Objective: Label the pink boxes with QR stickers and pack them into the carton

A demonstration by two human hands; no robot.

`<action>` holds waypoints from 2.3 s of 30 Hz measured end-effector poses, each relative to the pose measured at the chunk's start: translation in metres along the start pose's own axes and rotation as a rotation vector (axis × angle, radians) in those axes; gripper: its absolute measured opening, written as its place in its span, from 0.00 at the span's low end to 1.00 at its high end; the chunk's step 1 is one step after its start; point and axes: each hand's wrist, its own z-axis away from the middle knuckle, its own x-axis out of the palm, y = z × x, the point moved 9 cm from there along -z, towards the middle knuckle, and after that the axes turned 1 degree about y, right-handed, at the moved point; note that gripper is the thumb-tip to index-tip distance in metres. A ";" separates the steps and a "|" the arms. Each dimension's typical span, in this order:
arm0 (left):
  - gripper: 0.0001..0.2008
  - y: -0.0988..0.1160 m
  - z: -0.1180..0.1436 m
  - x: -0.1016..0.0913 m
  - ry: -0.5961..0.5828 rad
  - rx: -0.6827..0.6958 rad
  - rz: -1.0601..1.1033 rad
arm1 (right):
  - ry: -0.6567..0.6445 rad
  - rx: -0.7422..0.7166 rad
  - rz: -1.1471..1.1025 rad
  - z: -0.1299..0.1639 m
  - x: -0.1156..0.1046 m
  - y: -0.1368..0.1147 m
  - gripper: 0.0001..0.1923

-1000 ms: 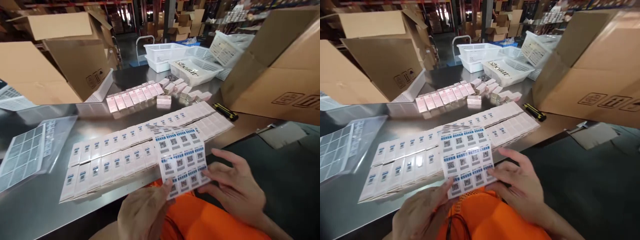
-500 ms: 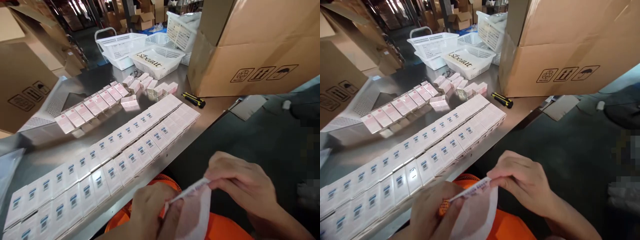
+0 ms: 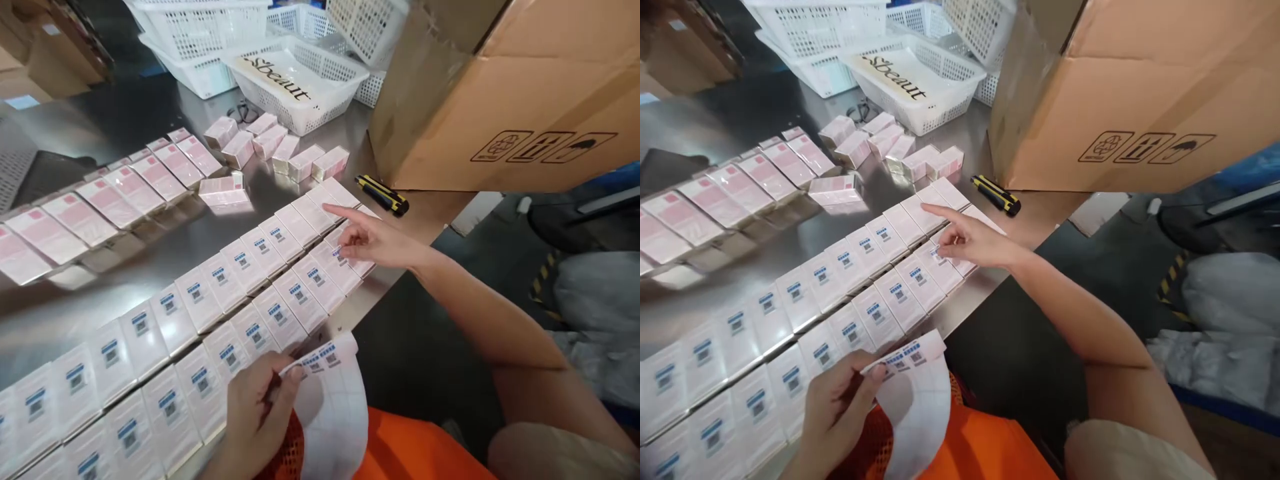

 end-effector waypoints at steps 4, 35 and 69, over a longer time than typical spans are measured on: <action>0.09 0.006 -0.005 -0.001 -0.030 0.017 0.011 | -0.075 0.044 0.044 -0.007 0.010 0.012 0.41; 0.13 -0.006 0.001 0.000 -0.019 -0.216 0.072 | 0.353 -0.026 0.593 0.008 -0.012 0.009 0.60; 0.22 -0.024 -0.001 0.008 -0.002 -0.473 0.249 | -0.051 -0.049 0.040 -0.116 0.005 0.011 0.24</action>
